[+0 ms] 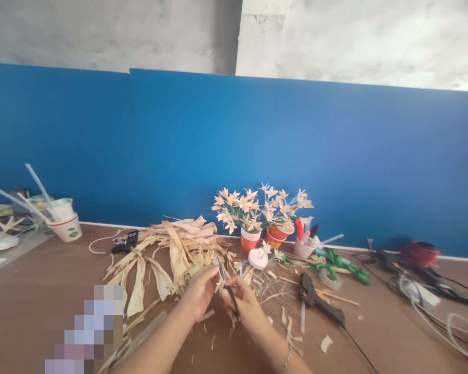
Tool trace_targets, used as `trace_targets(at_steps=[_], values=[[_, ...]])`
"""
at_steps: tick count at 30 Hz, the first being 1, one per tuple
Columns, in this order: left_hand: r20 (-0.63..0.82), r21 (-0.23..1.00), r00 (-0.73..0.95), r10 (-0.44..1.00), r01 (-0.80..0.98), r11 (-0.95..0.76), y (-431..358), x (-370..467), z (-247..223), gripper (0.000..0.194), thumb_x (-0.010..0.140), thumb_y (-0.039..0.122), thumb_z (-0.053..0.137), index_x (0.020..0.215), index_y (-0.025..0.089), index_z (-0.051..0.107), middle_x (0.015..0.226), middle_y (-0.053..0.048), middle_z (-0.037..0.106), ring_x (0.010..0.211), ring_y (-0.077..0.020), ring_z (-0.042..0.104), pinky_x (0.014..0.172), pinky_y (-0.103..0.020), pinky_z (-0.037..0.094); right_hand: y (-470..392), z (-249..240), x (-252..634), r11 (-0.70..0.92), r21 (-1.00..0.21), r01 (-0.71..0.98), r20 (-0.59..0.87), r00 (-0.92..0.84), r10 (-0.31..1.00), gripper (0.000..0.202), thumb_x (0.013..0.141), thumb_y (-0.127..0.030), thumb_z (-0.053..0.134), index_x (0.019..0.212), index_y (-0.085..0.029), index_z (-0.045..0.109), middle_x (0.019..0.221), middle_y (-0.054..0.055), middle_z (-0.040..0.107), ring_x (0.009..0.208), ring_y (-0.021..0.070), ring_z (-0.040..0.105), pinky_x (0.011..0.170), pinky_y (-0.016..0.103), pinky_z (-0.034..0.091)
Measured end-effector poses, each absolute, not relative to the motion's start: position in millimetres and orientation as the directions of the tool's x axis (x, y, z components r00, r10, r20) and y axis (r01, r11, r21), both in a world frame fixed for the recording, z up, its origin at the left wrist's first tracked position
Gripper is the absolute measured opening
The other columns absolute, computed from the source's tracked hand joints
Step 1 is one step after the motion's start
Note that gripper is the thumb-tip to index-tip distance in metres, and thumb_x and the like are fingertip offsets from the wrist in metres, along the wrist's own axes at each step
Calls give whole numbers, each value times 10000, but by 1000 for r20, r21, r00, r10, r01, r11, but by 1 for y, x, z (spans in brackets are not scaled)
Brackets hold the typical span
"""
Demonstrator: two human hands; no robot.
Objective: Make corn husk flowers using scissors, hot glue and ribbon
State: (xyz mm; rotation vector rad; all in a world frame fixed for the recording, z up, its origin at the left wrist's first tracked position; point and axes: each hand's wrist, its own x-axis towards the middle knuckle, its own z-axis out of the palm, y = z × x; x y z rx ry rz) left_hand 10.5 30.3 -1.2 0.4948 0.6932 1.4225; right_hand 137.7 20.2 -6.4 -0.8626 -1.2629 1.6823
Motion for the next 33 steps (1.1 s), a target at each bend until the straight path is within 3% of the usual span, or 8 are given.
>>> trace_targets(at_steps=[11,18,33], values=[[-153,686,10,988,-718,113,29,11,-1,93,624,177,718,613,136,636,606,8,590,611,-99,537,620,-212,405,18,-5,139,-82,-970,-228,13,-389,921,424,644,-504,680,750,-182,425,503,-99,405,403,23,307,388,152,237],[-138,681,45,989,-721,128,25,13,3,95,604,172,727,618,142,638,596,12,596,591,-107,534,594,-222,398,16,-1,139,-116,-968,-223,-11,-423,906,459,632,-537,672,805,-207,405,548,-82,461,431,58,401,426,178,323],[-141,674,0,990,-732,96,25,14,1,89,604,171,730,613,138,648,582,14,588,586,-94,526,601,-207,395,20,-9,140,-66,-966,-250,55,-447,893,440,645,-501,684,801,-200,403,522,-105,379,416,32,269,410,170,195]])
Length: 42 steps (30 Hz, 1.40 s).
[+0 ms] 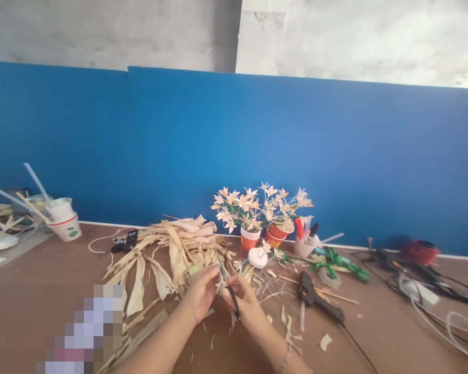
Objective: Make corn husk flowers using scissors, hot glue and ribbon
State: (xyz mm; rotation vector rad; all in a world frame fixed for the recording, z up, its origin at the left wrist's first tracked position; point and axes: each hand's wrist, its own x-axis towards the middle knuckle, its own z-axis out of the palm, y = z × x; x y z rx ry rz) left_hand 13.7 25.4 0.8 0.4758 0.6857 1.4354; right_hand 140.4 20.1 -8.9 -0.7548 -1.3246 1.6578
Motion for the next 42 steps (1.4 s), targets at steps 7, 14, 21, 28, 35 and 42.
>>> trace_targets(at_steps=[7,14,21,28,35,42], values=[[-141,695,-49,989,-716,63,27,13,3,101,604,194,730,633,130,656,614,-2,606,615,-108,537,627,-224,403,15,0,141,-85,-982,-166,5,-481,876,477,638,-554,659,844,-212,397,605,-79,437,471,53,365,444,177,275],[-119,699,-68,991,-714,35,29,12,2,108,608,199,727,639,127,652,641,-15,612,625,-124,546,635,-248,410,17,-6,140,-73,-972,-225,37,-452,891,444,623,-482,705,807,-203,412,545,-97,398,430,36,303,417,170,223],[-114,708,-54,992,-705,43,28,12,3,109,608,205,730,634,132,653,621,-5,599,615,-115,534,627,-241,404,19,-10,141,-40,-972,-233,67,-434,898,401,652,-443,701,795,-189,425,539,-93,398,453,38,281,441,174,208],[-95,726,-28,995,-686,50,27,12,5,111,613,214,725,624,133,650,610,-3,590,589,-105,519,606,-232,397,18,-9,139,-47,-970,-236,52,-398,916,402,638,-449,707,774,-195,426,524,-96,387,431,35,255,422,175,183],[-103,719,-3,995,-691,72,27,11,2,91,639,206,704,656,132,654,611,-1,583,588,-105,520,593,-223,397,17,-7,136,-87,-961,-262,33,-423,906,416,631,-458,707,791,-199,423,499,-105,390,407,31,276,398,163,198],[-98,695,52,994,-711,106,24,12,3,70,664,193,688,682,135,654,617,7,588,599,-98,528,603,-209,404,17,-9,136,-64,-952,-300,69,-414,908,408,647,-444,704,796,-198,414,492,-114,363,396,22,250,386,154,184]])
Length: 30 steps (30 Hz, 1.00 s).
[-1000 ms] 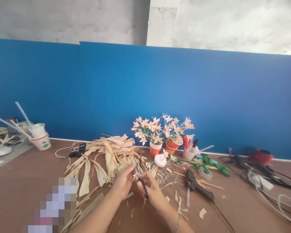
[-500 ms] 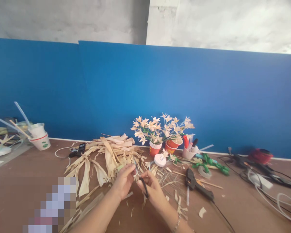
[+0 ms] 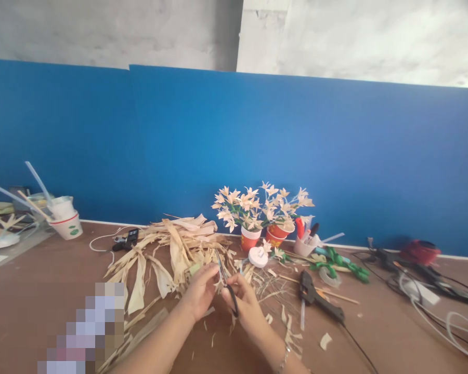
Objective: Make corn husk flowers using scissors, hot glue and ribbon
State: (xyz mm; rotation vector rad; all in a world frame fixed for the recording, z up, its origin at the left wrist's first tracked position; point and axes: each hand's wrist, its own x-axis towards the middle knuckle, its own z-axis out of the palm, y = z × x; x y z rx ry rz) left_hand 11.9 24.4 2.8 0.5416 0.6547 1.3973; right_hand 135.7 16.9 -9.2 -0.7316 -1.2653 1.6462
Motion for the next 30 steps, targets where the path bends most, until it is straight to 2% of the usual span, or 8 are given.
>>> trace_targets(at_steps=[7,13,19,22,27,30], values=[[-109,693,72,991,-709,128,22,13,4,83,658,196,693,689,134,648,647,-4,617,625,-111,556,622,-216,416,16,-11,134,-105,-931,-348,62,-435,898,383,691,-453,667,803,-209,394,509,-115,382,377,13,263,376,148,209],[-84,704,123,989,-695,146,20,14,7,80,694,203,658,709,126,642,639,-10,611,605,-112,551,587,-218,411,13,-4,133,-120,-935,-333,35,-423,906,427,660,-507,665,786,-213,382,481,-107,406,372,30,323,377,153,239],[-85,696,127,988,-702,150,21,14,5,70,687,185,664,715,126,640,653,-13,620,620,-111,556,613,-220,415,14,-3,134,-117,-940,-321,28,-413,910,446,631,-523,675,770,-213,387,457,-114,382,356,27,295,368,153,233],[-97,695,145,985,-698,172,21,13,3,81,683,200,666,716,131,638,646,-15,622,607,-121,559,585,-227,406,15,-4,134,-105,-946,-307,35,-417,908,441,648,-523,663,785,-213,380,476,-106,407,365,34,327,374,155,245],[-123,692,149,981,-696,193,19,17,6,114,639,208,707,706,136,651,661,-22,640,634,-135,573,623,-244,416,17,-1,138,-71,-946,-315,64,-400,914,412,681,-509,642,793,-209,382,486,-111,379,374,26,280,377,152,243],[-104,713,162,981,-676,187,18,17,9,161,619,232,723,729,128,667,688,-38,648,648,-145,574,638,-258,419,24,2,146,-34,-960,-277,74,-371,926,395,699,-503,620,835,-213,388,531,-89,429,409,48,361,409,167,295]])
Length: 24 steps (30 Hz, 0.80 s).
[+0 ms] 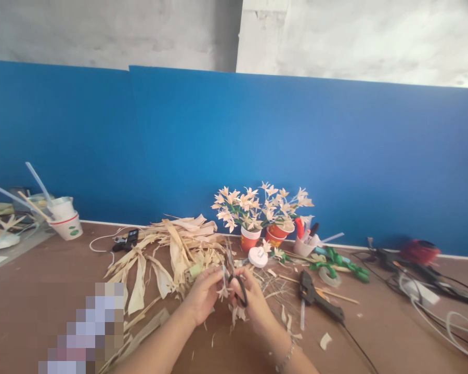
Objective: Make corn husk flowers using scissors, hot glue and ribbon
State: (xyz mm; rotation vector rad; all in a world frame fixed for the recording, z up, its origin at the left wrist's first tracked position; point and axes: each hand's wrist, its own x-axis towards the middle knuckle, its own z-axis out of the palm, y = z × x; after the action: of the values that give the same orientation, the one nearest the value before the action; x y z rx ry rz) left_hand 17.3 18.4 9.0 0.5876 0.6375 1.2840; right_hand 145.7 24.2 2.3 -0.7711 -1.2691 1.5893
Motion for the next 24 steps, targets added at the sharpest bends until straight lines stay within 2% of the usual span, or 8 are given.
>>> trace_targets(at_steps=[3,5,9,11,14,17,19,24], values=[[-130,745,106,986,-646,168,22,14,9,294,607,247,732,873,137,671,675,-24,628,616,-129,555,590,-239,402,36,4,159,1,-993,-116,35,-295,955,384,704,-493,592,877,-220,384,553,-77,459,437,81,421,437,195,327],[-156,772,22,987,-621,136,25,11,7,363,604,251,735,944,148,657,640,5,592,562,-95,514,523,-204,365,42,4,169,28,-986,162,-8,-218,976,333,692,-437,599,848,-218,403,519,-82,435,434,95,420,446,208,318],[-112,811,-90,990,-584,38,30,7,5,251,591,268,744,790,138,665,559,37,514,504,-58,436,454,-173,297,38,10,179,131,-595,793,-21,-179,984,161,628,-209,591,757,-195,496,589,-3,551,569,159,521,525,247,319],[-90,820,-84,992,-572,26,31,7,4,186,605,285,732,671,140,635,528,39,491,488,-59,416,444,-177,284,29,15,175,139,-393,909,-66,-178,982,153,617,-157,549,768,-182,535,682,52,608,653,201,565,558,266,329],[-85,860,-129,988,-509,8,30,8,1,167,622,294,714,650,156,625,552,32,515,494,-72,424,451,-190,285,20,18,168,175,-265,948,-77,-202,976,214,609,-162,540,820,-162,575,838,112,623,762,237,582,604,280,353],[-59,918,-233,971,-396,-39,31,8,-2,141,626,290,704,644,160,650,895,-40,635,723,-131,545,577,-217,373,20,13,170,222,-328,918,-69,-258,964,229,575,-174,573,803,-159,590,891,100,605,785,215,565,627,263,361],[-28,938,-254,967,-341,-62,31,8,-2,135,625,291,699,618,162,659,1156,-67,580,990,-213,528,768,-274,392,25,8,177,202,-447,871,-141,-292,946,273,535,-167,606,807,-172,589,817,52,607,713,178,551,583,236,353],[26,947,-208,978,-308,-91,26,12,3,141,599,292,710,565,169,650,1274,-96,517,1229,-307,362,999,-392,236,35,11,180,124,-751,648,-102,-300,948,143,632,-171,561,769,-171,604,698,1,591,614,128,513,551,216,354]])
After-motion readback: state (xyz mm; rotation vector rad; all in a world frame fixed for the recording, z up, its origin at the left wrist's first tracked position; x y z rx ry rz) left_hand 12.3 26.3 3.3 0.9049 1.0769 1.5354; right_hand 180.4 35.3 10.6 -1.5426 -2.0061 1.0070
